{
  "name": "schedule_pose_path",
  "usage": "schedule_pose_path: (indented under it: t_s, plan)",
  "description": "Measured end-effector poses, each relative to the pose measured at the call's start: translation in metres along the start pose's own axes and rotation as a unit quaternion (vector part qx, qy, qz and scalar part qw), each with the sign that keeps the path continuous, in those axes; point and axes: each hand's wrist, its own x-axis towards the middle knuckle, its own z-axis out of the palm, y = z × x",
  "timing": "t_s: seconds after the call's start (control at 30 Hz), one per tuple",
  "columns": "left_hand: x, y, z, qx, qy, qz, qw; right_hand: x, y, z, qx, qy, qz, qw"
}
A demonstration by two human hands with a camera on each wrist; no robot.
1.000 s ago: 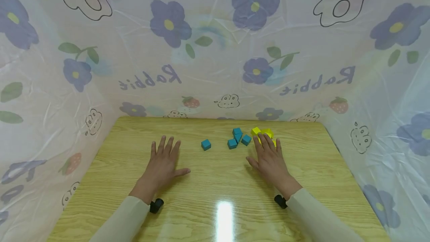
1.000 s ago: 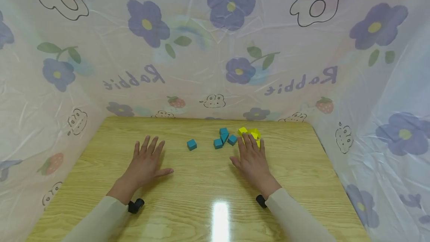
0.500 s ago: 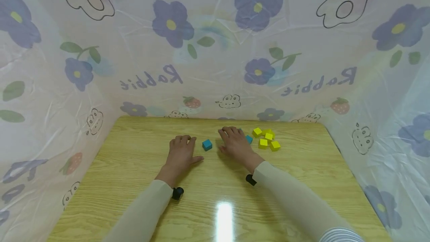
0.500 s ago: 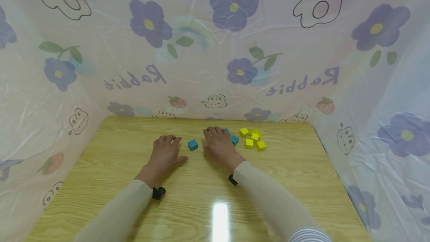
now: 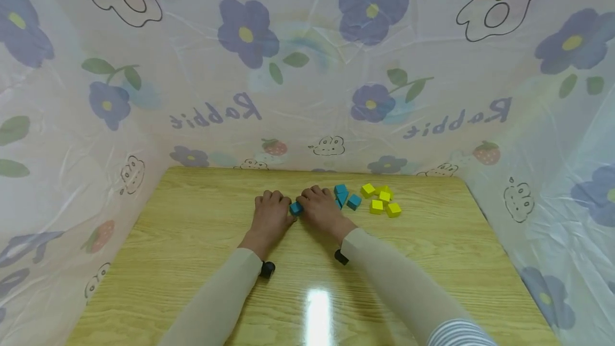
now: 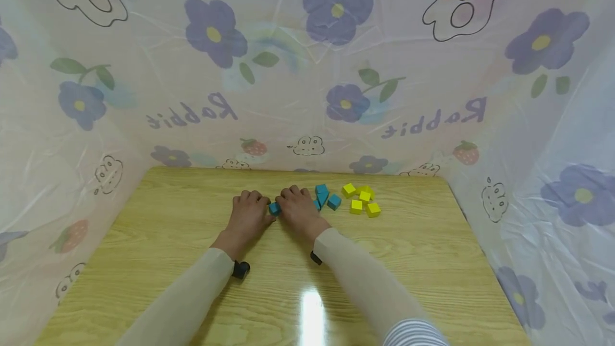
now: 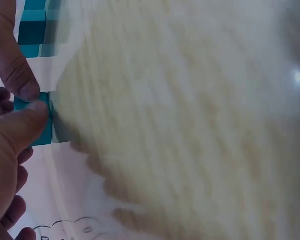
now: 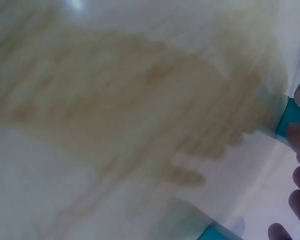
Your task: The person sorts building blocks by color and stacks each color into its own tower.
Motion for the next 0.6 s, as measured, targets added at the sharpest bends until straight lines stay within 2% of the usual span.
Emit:
schedule_pose_path:
  t_s: [0.2, 0.43, 0.6]
  plan:
    - [-0.003, 0.001, -0.007, -0.014, -0.023, 0.025, 0.9993, -0.011, -0.006, 0.001, -0.003, 0.016, 0.011, 0.9998]
    - [-0.022, 0.002, -0.016, -0.018, -0.043, 0.071, 0.9964, -0.033, -0.018, -0.004, 0.023, 0.037, -0.001, 0.9991]
    - [-0.035, 0.006, -0.019, -0.018, -0.051, 0.094, 0.9940, -0.047, -0.023, -0.004, 0.028, 0.017, -0.005, 0.9994]
